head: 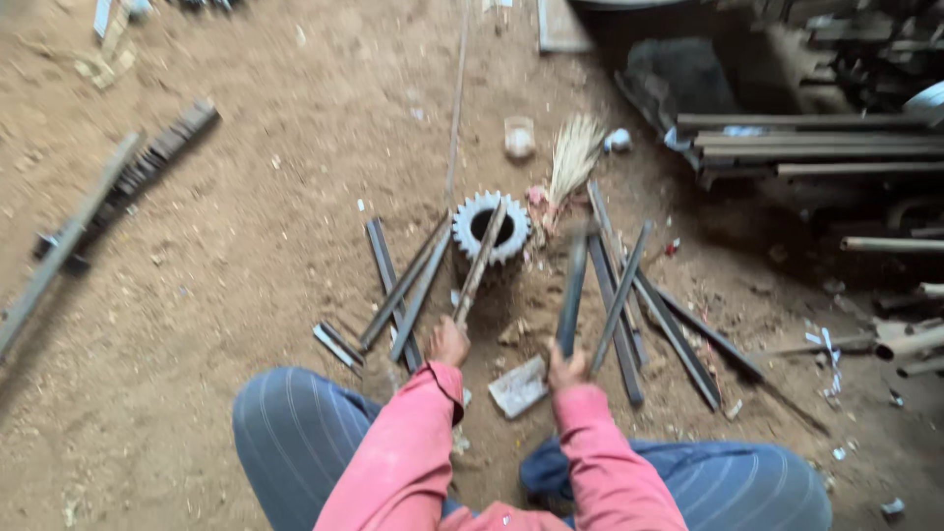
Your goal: The person hits metal bars with a hammer while holding them against a large metal gear.
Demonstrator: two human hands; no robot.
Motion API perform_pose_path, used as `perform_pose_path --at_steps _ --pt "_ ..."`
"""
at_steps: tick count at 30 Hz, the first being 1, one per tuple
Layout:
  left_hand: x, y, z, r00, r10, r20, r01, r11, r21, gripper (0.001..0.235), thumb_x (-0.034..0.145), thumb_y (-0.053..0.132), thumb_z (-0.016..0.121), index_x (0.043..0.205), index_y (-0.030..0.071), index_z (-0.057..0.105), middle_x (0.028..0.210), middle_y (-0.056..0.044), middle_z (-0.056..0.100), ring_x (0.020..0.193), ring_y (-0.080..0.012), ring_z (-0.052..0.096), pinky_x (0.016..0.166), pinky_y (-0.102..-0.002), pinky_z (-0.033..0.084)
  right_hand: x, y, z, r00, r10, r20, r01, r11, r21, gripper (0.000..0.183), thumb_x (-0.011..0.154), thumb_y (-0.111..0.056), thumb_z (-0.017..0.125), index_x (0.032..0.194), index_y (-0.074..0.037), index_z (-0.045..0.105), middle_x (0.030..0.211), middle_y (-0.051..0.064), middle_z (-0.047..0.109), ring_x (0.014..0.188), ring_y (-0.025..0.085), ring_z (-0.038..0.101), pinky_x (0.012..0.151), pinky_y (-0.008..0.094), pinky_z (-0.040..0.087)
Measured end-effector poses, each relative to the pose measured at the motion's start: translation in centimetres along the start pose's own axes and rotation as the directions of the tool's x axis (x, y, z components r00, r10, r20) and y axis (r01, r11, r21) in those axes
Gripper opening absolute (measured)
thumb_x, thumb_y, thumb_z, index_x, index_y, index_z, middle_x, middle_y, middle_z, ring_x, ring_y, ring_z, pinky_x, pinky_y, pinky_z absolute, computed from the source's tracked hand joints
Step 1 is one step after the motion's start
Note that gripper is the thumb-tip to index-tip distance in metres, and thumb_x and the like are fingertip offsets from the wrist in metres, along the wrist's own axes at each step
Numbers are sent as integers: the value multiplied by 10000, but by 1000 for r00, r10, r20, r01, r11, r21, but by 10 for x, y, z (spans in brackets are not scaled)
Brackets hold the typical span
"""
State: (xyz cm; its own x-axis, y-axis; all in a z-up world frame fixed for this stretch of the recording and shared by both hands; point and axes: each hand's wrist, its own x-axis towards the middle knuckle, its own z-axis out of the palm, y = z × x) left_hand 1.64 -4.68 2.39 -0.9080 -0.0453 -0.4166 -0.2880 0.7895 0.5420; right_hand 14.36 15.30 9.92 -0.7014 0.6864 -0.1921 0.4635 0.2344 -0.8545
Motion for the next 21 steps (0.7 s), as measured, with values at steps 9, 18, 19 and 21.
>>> perform_pose_path --at_steps 9,18,19,21 --pt "-21 11 -13 998 63 4 -63 998 6 347 997 339 597 1091 6 567 986 -279 705 924 -479 701 793 -579 545 45 -154 -6 657 -650 -382 753 552 357 310 1043 -245 622 1176 -21 455 723 34 586 539 118 561 453 254 514" --pt "-4 -1 -5 998 68 -4 -68 997 -27 369 977 333 606 1105 -12 574 1058 -304 662 908 -489 692 746 -578 555 56 -120 30 987 65 144 -29 970 -240 393 1002 -254 671 1321 -67 536 691 40 586 514 137 521 453 305 467" --pt "2 1 -5 998 63 7 -63 998 -11 381 953 349 631 1090 -5 593 1047 -296 680 940 -486 687 784 -585 542 64 -125 22 992 -50 116 72 978 -197 415 993 -252 681 1343 -72 548 683 43 584 509 141 512 451 316 458" --pt "-2 -2 -5 998 34 45 -33 999 -4 391 959 367 624 1091 0 612 1037 -285 705 967 -477 693 818 -585 542 53 -129 -3 964 -263 27 265 962 -69 464 975 -249 700 1388 -82 572 669 50 580 498 150 493 447 336 438"
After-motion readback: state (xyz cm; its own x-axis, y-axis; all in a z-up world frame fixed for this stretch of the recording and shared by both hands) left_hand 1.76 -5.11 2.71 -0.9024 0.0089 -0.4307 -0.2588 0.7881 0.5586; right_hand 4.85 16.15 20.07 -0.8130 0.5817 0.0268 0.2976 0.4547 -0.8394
